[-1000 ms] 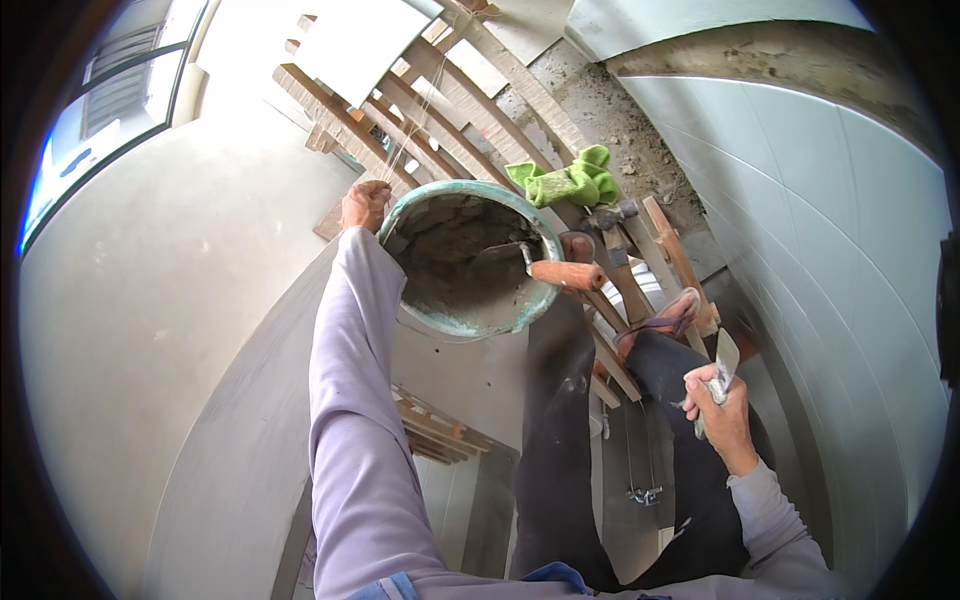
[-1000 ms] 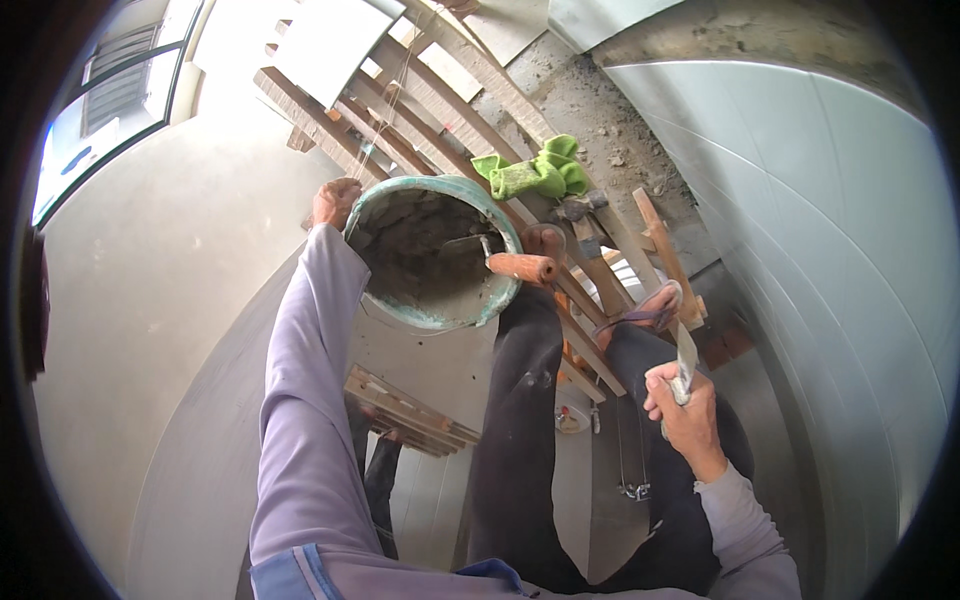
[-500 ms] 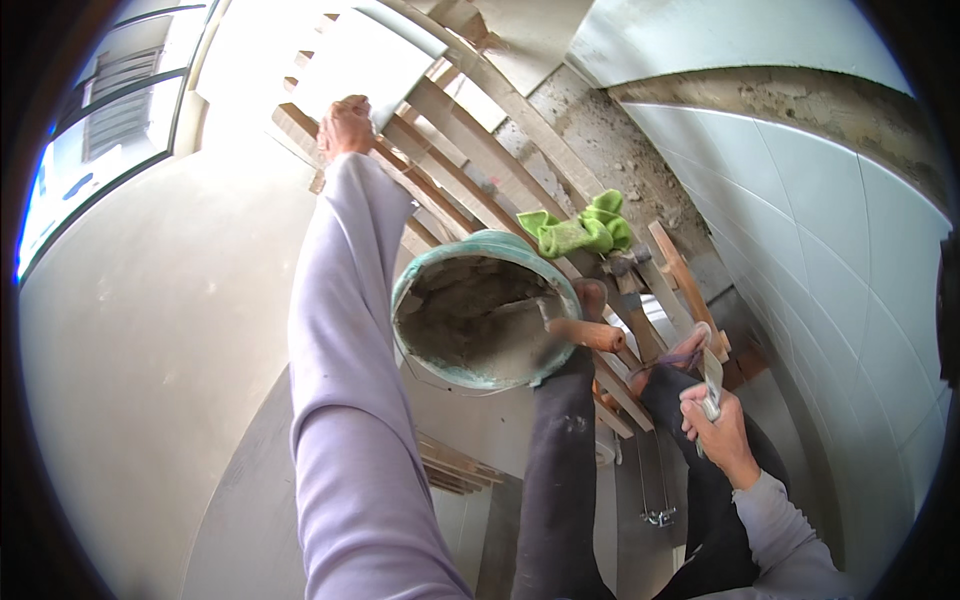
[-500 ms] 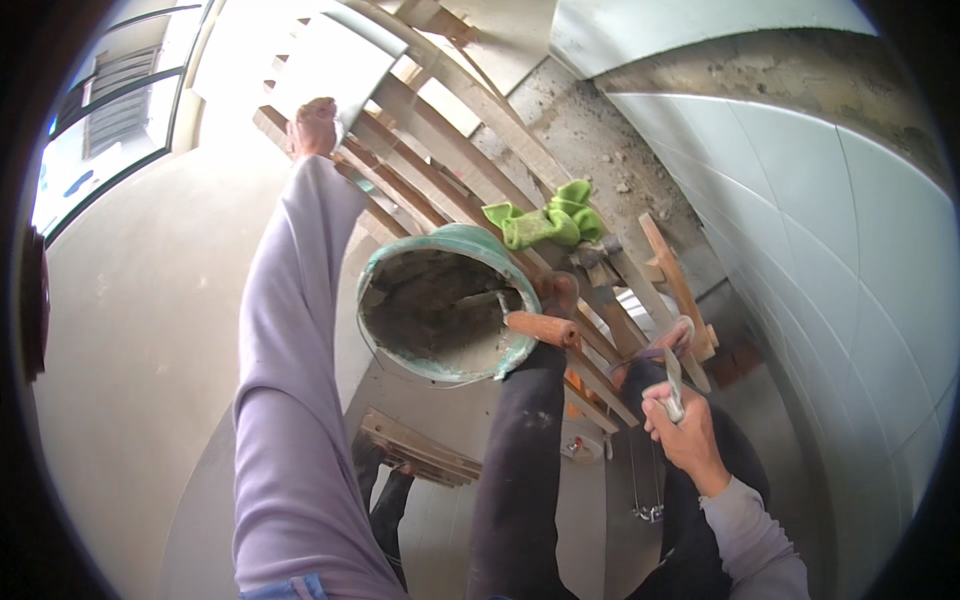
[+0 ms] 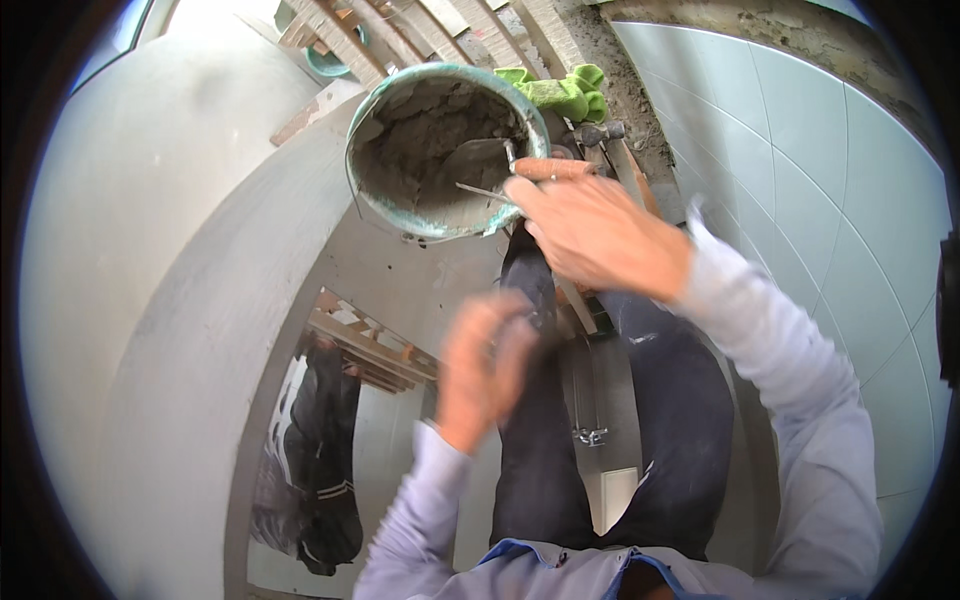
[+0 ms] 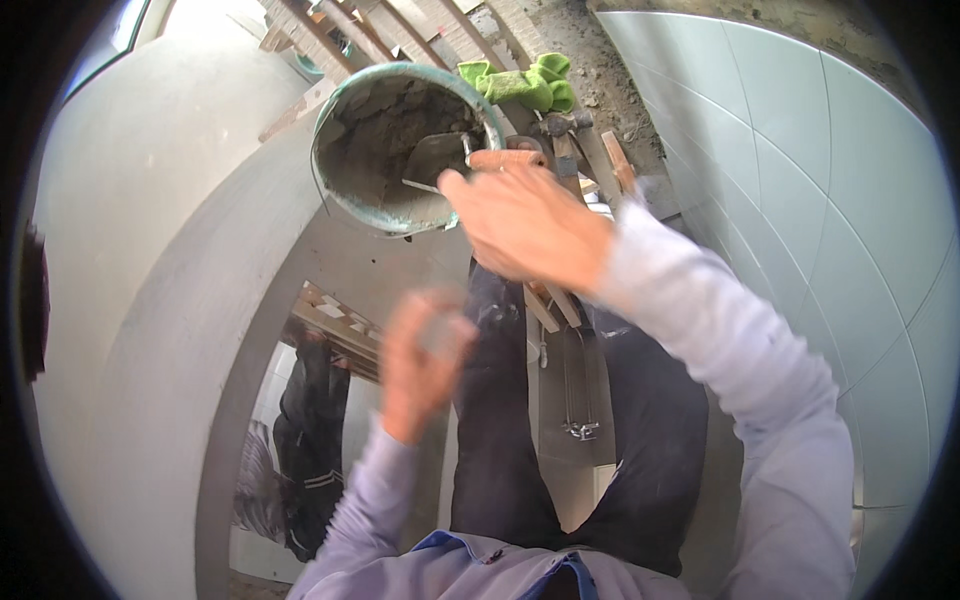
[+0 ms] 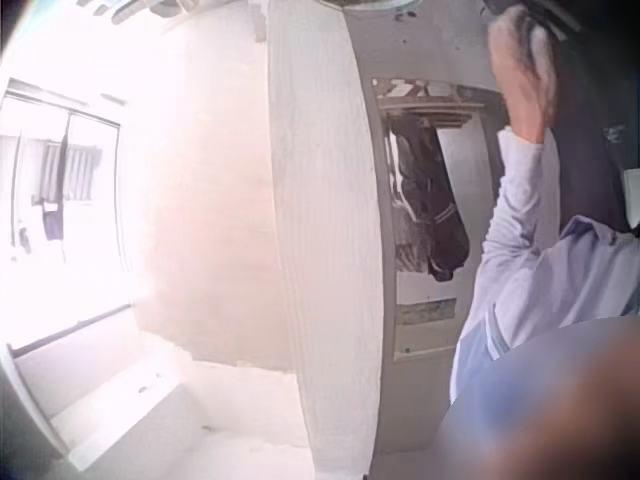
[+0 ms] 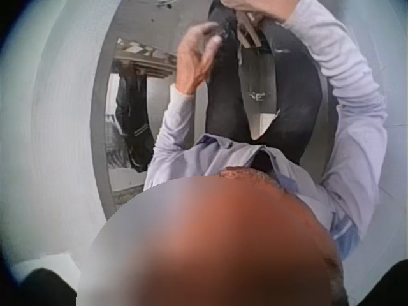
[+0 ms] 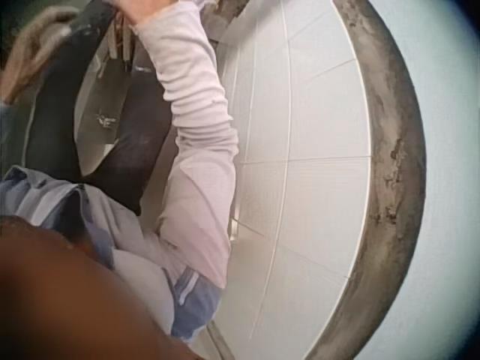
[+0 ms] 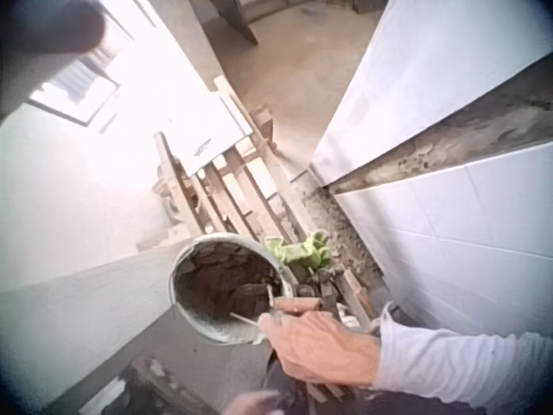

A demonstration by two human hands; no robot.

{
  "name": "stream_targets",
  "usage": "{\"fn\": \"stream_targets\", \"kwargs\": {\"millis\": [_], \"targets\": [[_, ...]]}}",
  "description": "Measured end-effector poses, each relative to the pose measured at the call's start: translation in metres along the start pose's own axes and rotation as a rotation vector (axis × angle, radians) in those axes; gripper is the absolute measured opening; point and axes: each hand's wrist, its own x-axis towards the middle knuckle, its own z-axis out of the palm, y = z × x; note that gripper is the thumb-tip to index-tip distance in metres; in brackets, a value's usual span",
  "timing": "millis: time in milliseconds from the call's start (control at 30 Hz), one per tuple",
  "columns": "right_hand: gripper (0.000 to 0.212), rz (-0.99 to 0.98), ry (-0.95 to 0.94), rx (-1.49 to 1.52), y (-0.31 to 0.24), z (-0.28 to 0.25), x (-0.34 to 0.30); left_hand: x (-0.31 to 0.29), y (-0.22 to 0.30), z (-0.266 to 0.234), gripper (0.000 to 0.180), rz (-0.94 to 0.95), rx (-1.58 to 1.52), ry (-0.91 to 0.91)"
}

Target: The person installs white ceramic tiles on a curved ceiling surface. They position each tile by hand, then use a trowel to apply and smooth cement or grout into the gaps between tiles and along the edges.

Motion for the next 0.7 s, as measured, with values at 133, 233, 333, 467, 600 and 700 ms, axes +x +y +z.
{"fn": "stream_targets", "kwargs": {"millis": [133,233,333,467,600,700], "targets": [[0.025,0.059,-0.293,-0.14,-0.014,0.027,0.087,-0.115,0.023,0.054,0.057,-0.027,0.484,-0.332],[0.025,0.11,-0.227,-0.088,0.005,0.066,0.122,-0.122,0.012,0.065,0.042,-0.138,0.103,-0.107],[0.023,0.095,-0.19,-0.056,0.019,0.103,0.147,-0.132,-0.016,0.076,0.031,-0.262,-0.16,0.102],[0.023,0.104,-0.204,-0.096,0.027,0.117,0.155,-0.135,-0.02,0.082,0.026,-0.259,-0.207,0.156],[0.033,0.037,-0.198,-0.059,0.035,0.122,0.156,-0.133,-0.022,0.083,0.024,-0.258,-0.228,0.157],[0.05,-0.001,-0.309,-0.035,0.019,0.11,0.153,-0.134,-0.026,0.084,0.023,-0.257,-0.23,0.165]]}}
